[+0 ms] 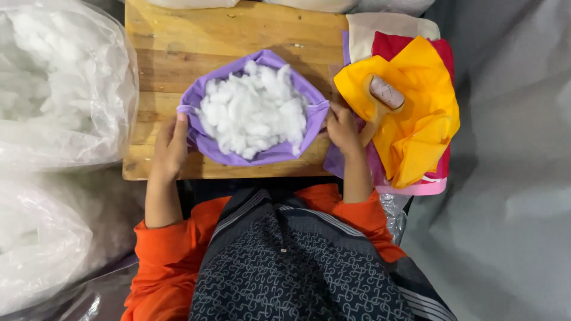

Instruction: The person is stuffing a purple pillowcase with white fiberfill material by hand.

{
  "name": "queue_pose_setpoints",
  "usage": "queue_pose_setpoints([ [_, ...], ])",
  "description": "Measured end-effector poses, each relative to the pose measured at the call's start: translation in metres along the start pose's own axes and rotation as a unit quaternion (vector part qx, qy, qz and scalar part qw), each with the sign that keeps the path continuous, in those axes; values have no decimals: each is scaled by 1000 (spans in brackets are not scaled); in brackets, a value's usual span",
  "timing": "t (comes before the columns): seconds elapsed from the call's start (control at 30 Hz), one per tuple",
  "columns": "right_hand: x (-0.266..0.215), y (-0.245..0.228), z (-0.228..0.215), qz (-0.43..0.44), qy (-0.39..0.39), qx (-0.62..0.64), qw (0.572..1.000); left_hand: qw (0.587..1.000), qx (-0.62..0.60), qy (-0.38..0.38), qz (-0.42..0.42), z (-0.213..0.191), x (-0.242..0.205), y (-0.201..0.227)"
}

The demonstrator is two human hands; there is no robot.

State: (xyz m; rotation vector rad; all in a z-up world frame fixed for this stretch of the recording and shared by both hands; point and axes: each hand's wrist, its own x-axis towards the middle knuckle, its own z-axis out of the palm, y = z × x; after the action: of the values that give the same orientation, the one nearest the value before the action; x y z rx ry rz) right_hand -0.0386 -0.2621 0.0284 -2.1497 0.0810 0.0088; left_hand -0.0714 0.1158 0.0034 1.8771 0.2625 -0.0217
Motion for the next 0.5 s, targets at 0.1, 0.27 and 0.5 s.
queue_pose_setpoints([
  [0.1, 15, 43, 20, 48, 28, 60, 997, 991, -126, 8, -52, 6, 5, -12],
  [0.27, 18, 24, 11, 165, -3, 248, 955, 958, -268, -26, -103, 3, 13, -13],
  [0.5, 28, 68, 8, 200, -49, 405, 891, 951, -295, 1, -96, -1, -6, 23],
])
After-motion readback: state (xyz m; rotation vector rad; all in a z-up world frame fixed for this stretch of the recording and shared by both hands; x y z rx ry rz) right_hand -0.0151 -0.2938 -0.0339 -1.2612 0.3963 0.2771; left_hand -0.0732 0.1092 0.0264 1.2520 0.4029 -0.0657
